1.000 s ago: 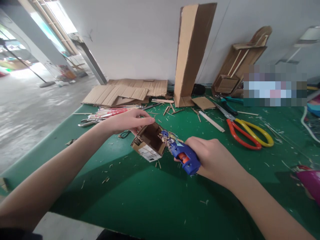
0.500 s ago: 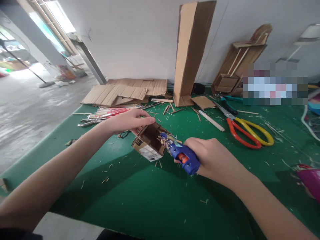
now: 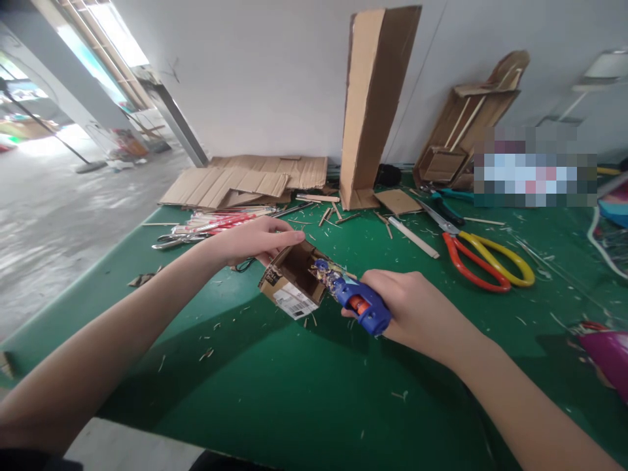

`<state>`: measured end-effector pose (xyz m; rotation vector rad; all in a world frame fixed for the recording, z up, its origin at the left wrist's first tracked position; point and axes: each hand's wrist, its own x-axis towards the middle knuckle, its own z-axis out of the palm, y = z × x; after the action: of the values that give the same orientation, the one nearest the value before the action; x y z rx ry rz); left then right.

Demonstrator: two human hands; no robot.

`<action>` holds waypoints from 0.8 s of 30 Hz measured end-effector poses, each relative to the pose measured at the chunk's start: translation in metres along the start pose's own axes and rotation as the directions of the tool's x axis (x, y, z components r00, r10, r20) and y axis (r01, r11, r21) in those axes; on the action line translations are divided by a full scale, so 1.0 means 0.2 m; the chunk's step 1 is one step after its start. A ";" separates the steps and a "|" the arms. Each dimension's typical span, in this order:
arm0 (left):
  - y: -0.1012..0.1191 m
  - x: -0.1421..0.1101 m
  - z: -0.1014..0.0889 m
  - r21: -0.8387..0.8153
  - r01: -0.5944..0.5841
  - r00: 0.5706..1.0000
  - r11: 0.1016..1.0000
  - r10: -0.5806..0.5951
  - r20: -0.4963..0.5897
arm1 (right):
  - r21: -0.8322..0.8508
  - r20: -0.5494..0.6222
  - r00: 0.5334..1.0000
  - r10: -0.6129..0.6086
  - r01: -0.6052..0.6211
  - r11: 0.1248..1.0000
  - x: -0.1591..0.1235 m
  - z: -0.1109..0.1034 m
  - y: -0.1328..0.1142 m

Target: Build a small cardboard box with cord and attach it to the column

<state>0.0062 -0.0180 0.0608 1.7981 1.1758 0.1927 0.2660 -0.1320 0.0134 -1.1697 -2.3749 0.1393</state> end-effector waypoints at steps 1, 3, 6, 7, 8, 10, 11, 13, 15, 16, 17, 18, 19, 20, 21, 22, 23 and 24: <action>0.00 0.00 0.00 0.003 0.000 1.000 1.000 0.000 -0.004 | -0.001 0.002 1.000 -0.002 0.002 1.000 0.00 0.00 0.00; 0.00 0.00 0.00 0.009 0.003 1.000 1.000 -0.003 -0.012 | 0.000 -0.005 1.000 -0.013 0.013 1.000 0.00 0.00 0.00; 0.00 0.00 0.00 0.011 0.004 1.000 1.000 -0.004 -0.016 | -0.005 -0.039 0.998 -0.039 0.039 0.999 0.01 -0.01 -0.01; 0.00 0.00 0.00 0.009 0.005 1.000 1.000 -0.005 -0.014 | -0.006 -0.056 0.997 -0.046 0.045 0.999 0.01 -0.02 -0.01; 0.00 0.00 0.00 0.007 0.007 1.000 1.000 -0.007 -0.010 | -0.008 -0.072 0.996 -0.047 0.046 0.999 0.01 -0.02 -0.01; -0.01 0.00 0.00 0.000 0.004 1.000 1.000 -0.004 -0.004 | -0.010 -0.090 0.995 -0.038 0.037 0.999 0.01 -0.02 -0.01; -0.01 0.00 0.00 -0.003 0.002 1.000 1.000 -0.002 0.002 | -0.012 -0.088 0.996 -0.031 0.030 0.999 0.01 -0.02 -0.01; -0.01 0.00 0.00 -0.007 0.003 1.000 1.000 -0.003 0.005 | -0.014 -0.071 0.997 -0.022 0.021 1.000 0.01 -0.02 0.00; 0.00 0.00 0.00 -0.007 0.013 1.000 1.000 -0.013 0.001 | -0.011 -0.053 0.998 -0.015 0.014 1.000 0.01 -0.02 0.00; 0.00 0.00 0.00 -0.004 0.020 1.000 1.000 -0.020 -0.004 | -0.006 -0.045 0.999 -0.011 0.011 1.000 0.01 -0.01 0.00; 0.00 0.00 0.00 -0.003 0.024 1.000 1.000 -0.024 -0.011 | 0.001 -0.036 0.999 -0.006 0.007 1.000 0.01 -0.01 0.00; 0.00 0.00 0.00 -0.003 0.027 1.000 1.000 -0.027 -0.016 | 0.010 -0.025 1.000 -0.001 0.001 1.000 0.01 -0.01 -0.01; 0.00 0.00 0.00 -0.004 0.028 0.999 1.000 -0.028 -0.018 | 0.020 -0.013 1.000 0.004 -0.004 1.000 0.01 -0.01 -0.01; 0.00 0.00 0.00 -0.007 0.029 0.999 1.000 -0.029 -0.019 | 0.028 -0.004 1.000 0.008 -0.008 1.000 0.01 -0.01 -0.01; 0.00 0.00 0.01 -0.010 0.029 0.999 1.000 -0.029 -0.020 | 0.033 -0.001 1.000 0.011 -0.010 0.999 0.01 -0.01 -0.02; 0.00 0.00 0.01 -0.012 0.027 0.999 1.000 -0.028 -0.020 | 0.035 -0.002 1.000 0.013 -0.013 0.999 0.01 -0.02 -0.02; 0.00 0.00 0.01 -0.012 0.025 0.999 1.000 -0.025 -0.023 | 0.035 -0.004 1.000 0.015 -0.015 0.999 0.01 -0.02 -0.02; 0.00 0.00 0.01 -0.009 0.022 0.999 1.000 -0.022 -0.025 | 0.035 -0.004 1.000 0.017 -0.017 0.999 0.01 -0.02 -0.02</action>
<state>0.0072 -0.0188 0.0604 1.7790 1.2103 0.2074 0.2637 -0.1338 0.0191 -1.1730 -2.3503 0.1827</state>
